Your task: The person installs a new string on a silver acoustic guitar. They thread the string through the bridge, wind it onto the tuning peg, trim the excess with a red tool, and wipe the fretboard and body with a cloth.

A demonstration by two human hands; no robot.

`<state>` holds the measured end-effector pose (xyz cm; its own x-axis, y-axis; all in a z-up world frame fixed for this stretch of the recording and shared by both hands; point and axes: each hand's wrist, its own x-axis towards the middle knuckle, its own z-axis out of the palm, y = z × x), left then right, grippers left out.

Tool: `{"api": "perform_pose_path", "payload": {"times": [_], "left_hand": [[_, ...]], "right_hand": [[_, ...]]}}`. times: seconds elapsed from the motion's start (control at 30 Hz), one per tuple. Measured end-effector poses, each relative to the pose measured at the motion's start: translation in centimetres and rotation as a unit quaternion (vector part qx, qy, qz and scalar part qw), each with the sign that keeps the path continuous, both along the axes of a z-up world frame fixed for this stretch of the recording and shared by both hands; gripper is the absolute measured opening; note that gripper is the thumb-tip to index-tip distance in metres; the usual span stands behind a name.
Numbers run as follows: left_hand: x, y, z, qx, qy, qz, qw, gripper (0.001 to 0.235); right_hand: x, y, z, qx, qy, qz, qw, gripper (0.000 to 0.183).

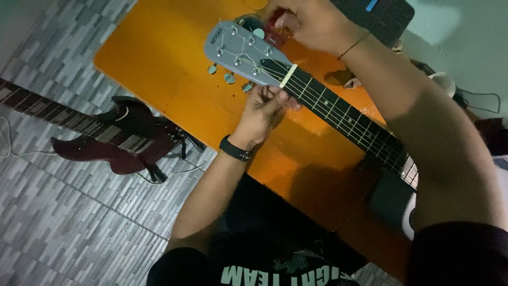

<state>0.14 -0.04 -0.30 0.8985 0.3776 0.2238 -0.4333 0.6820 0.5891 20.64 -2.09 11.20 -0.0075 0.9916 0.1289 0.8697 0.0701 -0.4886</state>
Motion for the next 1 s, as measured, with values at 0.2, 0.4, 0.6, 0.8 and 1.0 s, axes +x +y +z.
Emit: {"api": "perform_pose_path", "payload": {"times": [0.2, 0.4, 0.6, 0.8, 1.0], "left_hand": [[-0.2, 0.1, 0.7, 0.021, 0.009, -0.024, 0.999, 0.021], [-0.3, -0.1, 1.1, -0.013, 0.005, -0.020, 1.000, 0.018], [-0.3, -0.1, 0.9, -0.027, -0.014, -0.030, 0.999, 0.012], [-0.2, -0.2, 0.5, -0.026, 0.014, -0.002, 1.000, 0.012], [-0.3, -0.1, 1.0, -0.008, 0.029, -0.030, 0.999, 0.019]], "right_hand": [[1.0, -1.2, 0.2, -0.098, -0.048, -0.128, 0.986, 0.034], [0.5, -4.6, 3.5, 0.009, -0.137, 0.065, 0.988, 0.018], [3.0, -4.9, -1.1, 0.047, -0.125, 0.083, 0.988, 0.026], [2.0, -4.7, -0.3, -0.006, -0.095, 0.051, 0.994, 0.030], [0.6, -7.0, 2.0, 0.036, -0.088, 0.010, 0.995, 0.028]]}}
